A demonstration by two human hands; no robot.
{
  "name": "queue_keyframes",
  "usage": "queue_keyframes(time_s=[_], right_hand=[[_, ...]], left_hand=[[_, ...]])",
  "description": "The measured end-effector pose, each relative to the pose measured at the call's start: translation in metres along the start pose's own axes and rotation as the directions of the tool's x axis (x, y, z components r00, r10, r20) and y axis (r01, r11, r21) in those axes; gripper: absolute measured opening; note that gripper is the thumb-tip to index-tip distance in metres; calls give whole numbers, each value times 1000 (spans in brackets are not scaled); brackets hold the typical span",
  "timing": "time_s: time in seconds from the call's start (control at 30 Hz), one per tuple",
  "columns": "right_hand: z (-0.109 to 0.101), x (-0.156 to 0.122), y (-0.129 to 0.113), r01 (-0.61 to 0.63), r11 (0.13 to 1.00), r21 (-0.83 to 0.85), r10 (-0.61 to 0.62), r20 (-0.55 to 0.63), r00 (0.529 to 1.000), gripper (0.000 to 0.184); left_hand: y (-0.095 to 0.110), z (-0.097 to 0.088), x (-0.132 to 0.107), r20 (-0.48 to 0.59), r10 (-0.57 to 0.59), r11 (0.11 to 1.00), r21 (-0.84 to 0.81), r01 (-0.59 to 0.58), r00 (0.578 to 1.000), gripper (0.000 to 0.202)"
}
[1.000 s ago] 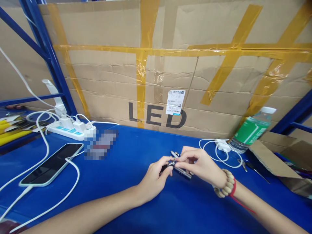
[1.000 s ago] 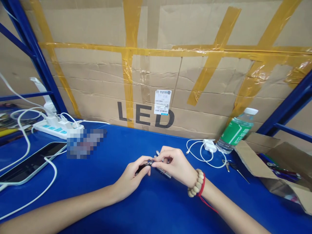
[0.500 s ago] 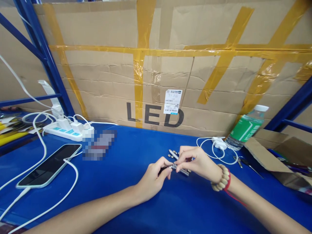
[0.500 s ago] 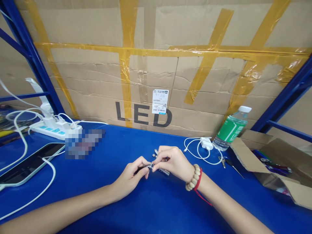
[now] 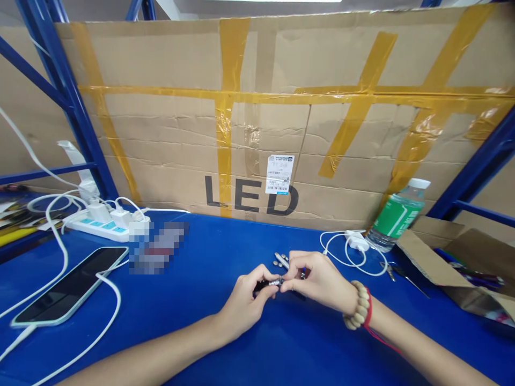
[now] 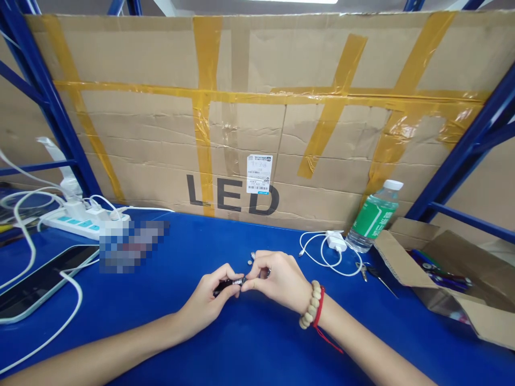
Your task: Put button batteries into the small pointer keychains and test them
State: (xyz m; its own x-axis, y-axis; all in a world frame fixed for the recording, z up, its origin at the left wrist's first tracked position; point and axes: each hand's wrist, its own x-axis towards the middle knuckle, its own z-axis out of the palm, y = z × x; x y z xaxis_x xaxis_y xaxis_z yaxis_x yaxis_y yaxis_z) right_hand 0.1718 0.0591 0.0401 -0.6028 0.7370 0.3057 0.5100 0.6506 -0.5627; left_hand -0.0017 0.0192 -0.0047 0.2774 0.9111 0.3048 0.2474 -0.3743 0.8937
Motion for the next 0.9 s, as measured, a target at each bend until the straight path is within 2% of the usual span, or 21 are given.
queue_keyframes(time_s=[0.3,0.53,0.7,0.9], right_hand=[[2,0,0,-185,974,127,180,52,982,31],[7,1,2,-242,931,272,229,77,970,33],[7,2,5,-262,928,265,247,86,965,31],[5,3,3,-287,900,329,261,123,958,33]], left_hand=[[4,-1,0,-60,26,999,46,-24,998,14],[0,0,1,-110,38,997,69,-30,993,10],[0,0,2,-110,38,996,90,-28,993,8],[2,-1,2,-90,77,982,180,-60,993,18]])
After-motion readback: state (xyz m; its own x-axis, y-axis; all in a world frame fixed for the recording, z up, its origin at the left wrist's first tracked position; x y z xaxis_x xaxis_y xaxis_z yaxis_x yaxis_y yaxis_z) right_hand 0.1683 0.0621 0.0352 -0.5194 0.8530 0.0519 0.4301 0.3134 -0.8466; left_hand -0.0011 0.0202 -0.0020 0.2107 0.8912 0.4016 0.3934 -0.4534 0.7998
